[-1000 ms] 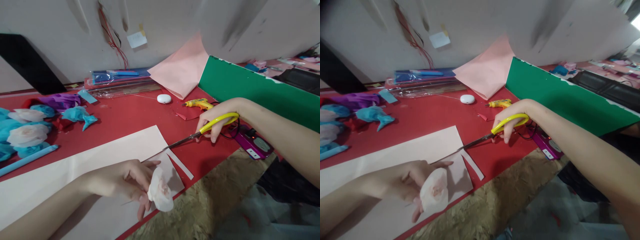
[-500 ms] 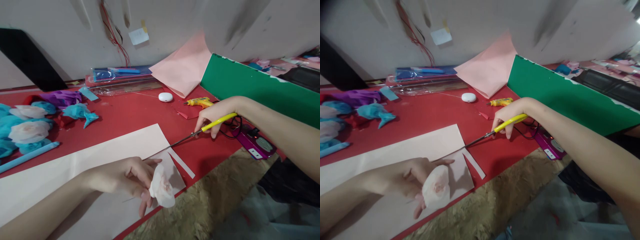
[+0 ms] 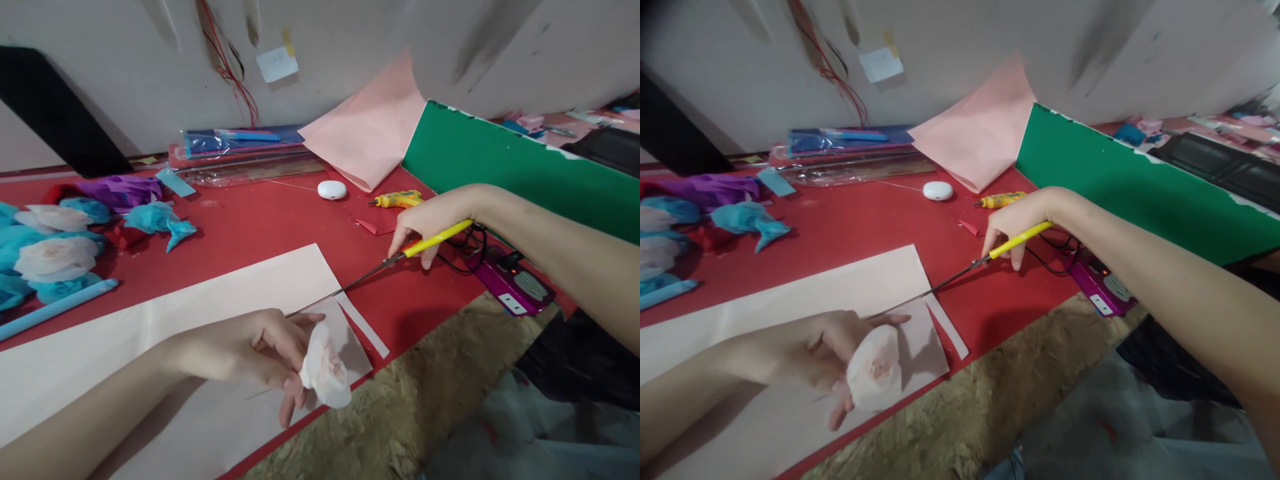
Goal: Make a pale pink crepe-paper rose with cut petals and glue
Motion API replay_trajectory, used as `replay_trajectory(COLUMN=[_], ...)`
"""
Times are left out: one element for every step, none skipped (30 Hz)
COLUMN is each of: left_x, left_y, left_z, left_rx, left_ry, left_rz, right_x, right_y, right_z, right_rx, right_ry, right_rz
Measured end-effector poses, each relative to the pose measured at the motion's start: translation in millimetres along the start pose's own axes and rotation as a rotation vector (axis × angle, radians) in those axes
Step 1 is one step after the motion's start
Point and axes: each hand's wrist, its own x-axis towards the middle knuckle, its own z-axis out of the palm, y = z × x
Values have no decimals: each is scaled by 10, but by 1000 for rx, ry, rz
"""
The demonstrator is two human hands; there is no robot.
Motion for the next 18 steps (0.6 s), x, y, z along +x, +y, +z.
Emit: replay_trajectory(left_x=[-1,-3,-6,-10,-15,-20,-25,-30,-34,-36,-37,-36,-34,-30,-25,-21,-17,-15], left_y=[-6,-13,-20,-27,-34,-40,-45,-49,-51,-50,-48,-45,-41,-37,-35,-33,-34,-35], left_z=[2,3,5,6,6,5,4,2,0,0,1,3,5,8,11,12,13,12], left_rx=[-1,-2,-3,-5,-9,-15,-19,-21,-22,-23,-23,-23,-26,-30,-35,-37,-37,-37], left_ry=[1,4,6,6,6,5,6,5,6,8,9,9,12,13,17,19,19,22], left_rz=[2,6,9,8,5,1,-4,-6,-8,-6,-4,-1,3,4,6,6,5,5], right_x=[1,3,5,8,10,11,12,13,12,10,6,0,-10,-25,-45,-72,-104,-139], right_y=[-1,0,3,5,8,9,9,7,2,-6,-15,-25,-35,-42,-45,-43,-36,-26], right_z=[-1,-1,0,2,4,5,6,5,2,-3,-10,-18,-28,-40,-53,-69,-86,-103], right_rx=[6,16,26,28,19,2,-17,-32,-32,-17,5,34,70,106,139,163,181,190], right_ry=[3,6,9,12,13,13,15,17,8,-13,-42,-83,-128,-171,-201,-216,-222,-219], right_rz=[5,6,4,2,1,1,1,1,-1,-4,-9,-17,-23,-25,-19,-6,12,31])
